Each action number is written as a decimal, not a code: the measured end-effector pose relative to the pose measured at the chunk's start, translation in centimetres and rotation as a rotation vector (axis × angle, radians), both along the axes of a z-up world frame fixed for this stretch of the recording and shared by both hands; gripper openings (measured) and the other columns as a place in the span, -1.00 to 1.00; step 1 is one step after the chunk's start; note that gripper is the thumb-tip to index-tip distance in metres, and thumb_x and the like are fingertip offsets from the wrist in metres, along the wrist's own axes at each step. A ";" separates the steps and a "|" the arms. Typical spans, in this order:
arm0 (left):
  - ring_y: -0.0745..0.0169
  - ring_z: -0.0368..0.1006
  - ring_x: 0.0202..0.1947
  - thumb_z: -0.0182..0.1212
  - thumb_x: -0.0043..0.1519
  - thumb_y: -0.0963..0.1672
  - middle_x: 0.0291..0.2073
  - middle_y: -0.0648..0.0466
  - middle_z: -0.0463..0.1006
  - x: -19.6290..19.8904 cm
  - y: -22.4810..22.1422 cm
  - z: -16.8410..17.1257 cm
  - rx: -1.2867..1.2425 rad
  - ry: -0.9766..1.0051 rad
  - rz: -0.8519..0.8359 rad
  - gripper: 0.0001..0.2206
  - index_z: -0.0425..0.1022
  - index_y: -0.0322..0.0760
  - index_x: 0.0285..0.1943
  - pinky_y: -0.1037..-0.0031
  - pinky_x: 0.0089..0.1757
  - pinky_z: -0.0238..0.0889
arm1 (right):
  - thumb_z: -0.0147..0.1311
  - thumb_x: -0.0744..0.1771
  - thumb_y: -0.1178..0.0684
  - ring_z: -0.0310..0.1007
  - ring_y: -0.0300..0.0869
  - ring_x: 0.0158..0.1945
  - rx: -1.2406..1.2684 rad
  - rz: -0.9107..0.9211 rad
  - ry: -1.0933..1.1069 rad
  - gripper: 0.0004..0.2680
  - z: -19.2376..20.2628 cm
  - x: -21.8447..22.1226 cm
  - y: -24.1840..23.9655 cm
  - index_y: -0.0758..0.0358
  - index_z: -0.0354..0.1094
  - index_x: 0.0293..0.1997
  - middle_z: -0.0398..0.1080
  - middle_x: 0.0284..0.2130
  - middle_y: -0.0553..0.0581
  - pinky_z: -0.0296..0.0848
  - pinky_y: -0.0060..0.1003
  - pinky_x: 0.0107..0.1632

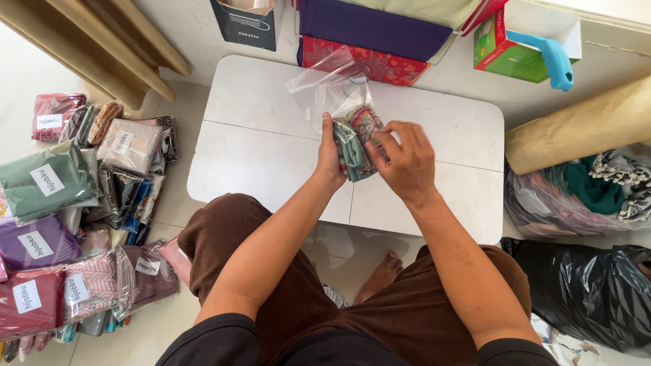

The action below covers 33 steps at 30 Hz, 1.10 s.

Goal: Cleaning a folded garment with a lint roller and placing it into a plastic bag for shipping

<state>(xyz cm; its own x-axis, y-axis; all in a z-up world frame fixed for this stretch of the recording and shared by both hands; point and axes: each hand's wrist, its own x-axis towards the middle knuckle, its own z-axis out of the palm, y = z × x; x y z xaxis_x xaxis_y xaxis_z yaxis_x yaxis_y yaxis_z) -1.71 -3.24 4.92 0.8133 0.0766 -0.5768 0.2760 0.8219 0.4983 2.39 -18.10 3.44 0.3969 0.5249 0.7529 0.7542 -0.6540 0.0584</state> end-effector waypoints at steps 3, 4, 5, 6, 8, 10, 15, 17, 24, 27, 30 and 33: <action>-0.14 0.38 0.28 -0.03 0.03 0.44 0.33 -0.20 0.37 1.6 0.1 -3.3 -0.007 -0.017 0.003 0.06 0.16 -0.23 0.55 0.16 0.22 0.31 | 0.15 0.36 -0.28 0.48 -0.04 -0.06 -0.072 0.231 0.270 -0.69 0.0 -0.9 0.3 0.19 0.52 -0.13 0.45 -0.23 0.09 0.42 -0.14 0.06; -0.14 0.38 0.28 -0.03 0.03 0.44 0.33 -0.20 0.37 1.6 0.4 -3.6 -0.008 -0.019 0.004 0.06 0.16 -0.23 0.55 0.16 0.22 0.31 | 0.15 0.36 -0.28 0.48 -0.04 -0.06 -0.073 0.232 0.268 -0.69 0.1 -1.1 0.5 0.19 0.52 -0.13 0.45 -0.23 0.09 0.42 -0.14 0.06; -0.20 0.33 0.32 -0.10 0.08 0.43 0.34 -0.19 0.36 1.7 0.7 -4.0 -0.076 -0.056 -0.002 -0.01 0.21 -0.19 0.51 0.06 0.26 0.24 | 0.18 0.28 -0.42 0.46 0.00 0.02 -0.105 0.226 0.287 -0.53 0.2 -1.2 0.7 0.26 0.48 -0.04 0.45 -0.14 0.17 0.38 -0.11 0.15; -0.25 0.28 0.37 -0.17 0.14 0.42 0.36 -0.18 0.35 1.7 0.9 -4.4 -0.145 -0.092 -0.010 -0.08 0.27 -0.15 0.46 -0.04 0.30 0.16 | 0.21 0.20 -0.55 0.44 0.04 0.10 -0.137 0.219 0.308 -0.36 0.2 -1.5 0.8 0.33 0.44 0.05 0.45 -0.04 0.24 0.34 -0.07 0.24; -0.26 0.32 0.34 -0.14 0.18 0.41 0.33 -0.19 0.38 3.9 1.2 -10.3 -0.193 -0.138 -0.025 -0.13 0.31 -0.15 0.43 -0.04 0.28 0.19 | 0.32 0.17 -0.39 0.41 0.09 0.15 -0.152 0.192 0.294 -0.39 -1.1 -0.7 0.6 0.36 0.40 0.12 0.43 0.01 0.29 0.32 -0.03 0.26; -0.27 0.35 0.31 -0.11 0.21 0.39 0.30 -0.19 0.41 5.0 1.7 -13.0 -0.240 -0.185 -0.040 -0.17 0.34 -0.14 0.40 -0.05 0.26 0.21 | 0.43 0.13 -0.24 0.39 0.14 0.20 -0.164 0.167 0.279 -0.38 -1.9 0.0 0.4 0.39 0.35 0.19 0.41 0.06 0.34 0.30 0.02 0.29; -0.03 0.38 0.18 0.24 0.28 0.17 0.14 -0.08 0.36 3.8 2.1 -8.2 0.031 -0.273 -0.090 -0.44 0.22 -0.05 0.32 0.06 0.22 0.21 | 0.33 0.21 0.02 0.45 0.28 -0.05 0.082 0.107 0.784 -0.64 -0.7 0.1 -0.9 0.24 0.26 0.02 0.37 -0.23 0.32 0.41 0.12 0.00; -0.14 0.23 0.30 0.29 0.24 0.18 0.23 -0.18 0.25 3.1 1.4 -7.4 0.162 -0.268 -0.046 -0.31 0.14 -0.18 0.39 -0.10 0.27 0.05 | 0.28 0.23 0.02 0.49 0.20 -0.22 0.141 0.085 0.913 -0.67 1.1 -1.2 -0.3 0.14 0.21 0.00 0.40 -0.37 0.23 0.42 0.03 -0.12; -0.01 0.18 0.30 0.32 0.16 0.24 0.26 -0.11 0.18 2.7 0.0 -5.8 0.151 -0.216 0.136 -0.18 0.01 -0.10 0.44 -0.05 0.33 0.05 | 0.21 0.21 0.13 0.54 0.30 -0.07 0.191 0.331 0.912 -0.54 2.4 -3.2 2.0 0.26 0.28 0.27 0.52 -0.16 0.36 0.49 0.06 -0.01; 0.04 0.20 0.23 0.30 0.12 0.27 0.17 -0.07 0.22 1.9 -0.2 -3.4 0.103 -0.174 0.132 -0.21 0.07 -0.09 0.37 0.03 0.30 0.05 | 0.31 0.23 0.10 0.48 0.30 0.05 0.137 0.388 0.835 -0.57 0.6 -2.7 1.5 0.34 0.31 0.20 0.47 -0.06 0.38 0.45 0.12 0.10; 0.16 0.37 0.06 0.36 0.09 0.24 0.00 0.05 0.35 0.7 -0.3 -0.9 -0.036 -0.159 0.126 -0.30 0.18 -0.01 0.26 0.24 0.15 0.28 | 0.27 0.28 0.01 0.39 0.32 0.17 -0.024 0.315 0.855 -0.56 -1.2 -2.7 1.4 0.40 0.26 0.24 0.41 0.04 0.45 0.39 0.17 0.20; 0.14 0.39 0.11 0.29 0.11 0.30 0.07 0.07 0.41 2.8 -0.1 -7.3 -0.083 -0.137 0.084 -0.25 0.23 -0.01 0.35 0.30 0.15 0.31 | 0.27 0.20 0.11 0.37 0.33 0.15 -0.257 0.421 0.655 -0.44 1.4 -1.8 1.9 0.49 0.17 0.34 0.39 0.02 0.51 0.29 0.14 0.30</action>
